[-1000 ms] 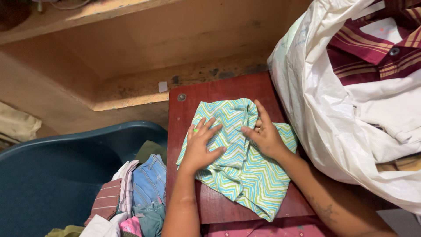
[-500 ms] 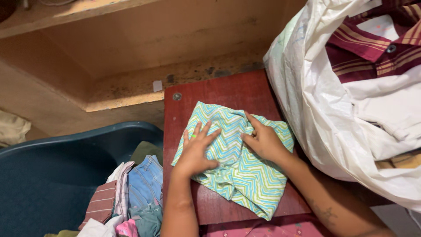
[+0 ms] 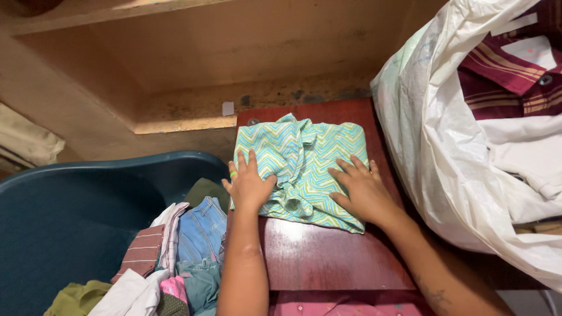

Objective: The person picks up clothing items from a plastic bin, folds them on a small table, and places the folded items into a white plastic bag.

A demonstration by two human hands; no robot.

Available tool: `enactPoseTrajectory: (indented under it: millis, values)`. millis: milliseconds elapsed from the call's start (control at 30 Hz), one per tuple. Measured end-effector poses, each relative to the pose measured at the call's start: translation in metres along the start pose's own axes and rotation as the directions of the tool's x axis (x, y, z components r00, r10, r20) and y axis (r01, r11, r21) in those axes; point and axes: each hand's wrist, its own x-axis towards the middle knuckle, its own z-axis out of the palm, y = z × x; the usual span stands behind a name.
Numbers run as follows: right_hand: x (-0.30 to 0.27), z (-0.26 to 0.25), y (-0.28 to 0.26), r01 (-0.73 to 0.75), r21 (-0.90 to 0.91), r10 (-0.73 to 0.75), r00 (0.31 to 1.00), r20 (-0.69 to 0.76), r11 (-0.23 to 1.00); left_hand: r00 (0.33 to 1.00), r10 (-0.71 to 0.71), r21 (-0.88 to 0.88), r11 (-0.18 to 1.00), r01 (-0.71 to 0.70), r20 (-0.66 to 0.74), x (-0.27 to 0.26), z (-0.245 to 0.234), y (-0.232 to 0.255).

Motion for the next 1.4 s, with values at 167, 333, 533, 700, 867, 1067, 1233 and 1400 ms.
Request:
enactPoseTrajectory:
  millis: [167, 333, 533, 700, 867, 1067, 1233, 1400]
  values:
    - [0.001, -0.001, 0.007, -0.085, -0.093, 0.094, 0.991, 0.094, 0.992, 0.913, 0.366, 0.13, 0.929, -0.347, -0.181, -0.016, 0.003, 0.016]
    - [0.002, 0.003, 0.019, -0.199, -0.01, 0.195, 0.967, -0.163, 0.98, 0.811, 0.584, 0.05, 0.81, -0.584, 0.019, -0.038, -0.009, 0.054]
    - [0.007, -0.003, 0.031, -0.415, 0.241, 0.435, 0.9, -0.035, 0.877, 0.839, 0.542, 0.099, 0.839, -0.535, -0.057, -0.034, 0.0, 0.052]
    - [0.009, 0.0, 0.03, -0.205, 0.471, 0.309, 0.938, -0.155, 0.858, 0.873, 0.479, 0.164, 0.871, -0.462, -0.086, -0.028, 0.005, 0.042]
    - [0.016, 0.017, 0.039, -0.256, 0.683, 0.399, 0.915, -0.057, 0.684, 0.877, 0.434, 0.114, 0.901, -0.419, -0.205, -0.017, 0.013, 0.025]
    - [0.022, 0.029, 0.055, -0.268, 0.749, 0.515, 0.85, -0.113, 0.607, 0.86, 0.304, 0.022, 0.946, -0.325, -0.41, -0.012, 0.02, 0.006]
    - [0.018, 0.027, 0.053, -0.128, 0.596, 0.373, 0.875, -0.308, 0.793, 0.858, 0.424, 0.152, 0.906, -0.396, -0.29, -0.02, 0.016, 0.023]
    - [0.02, 0.036, 0.048, 0.009, 0.763, 0.333, 0.896, -0.293, 0.647, 0.735, 0.541, 0.099, 0.827, -0.554, -0.408, -0.033, 0.002, 0.046]
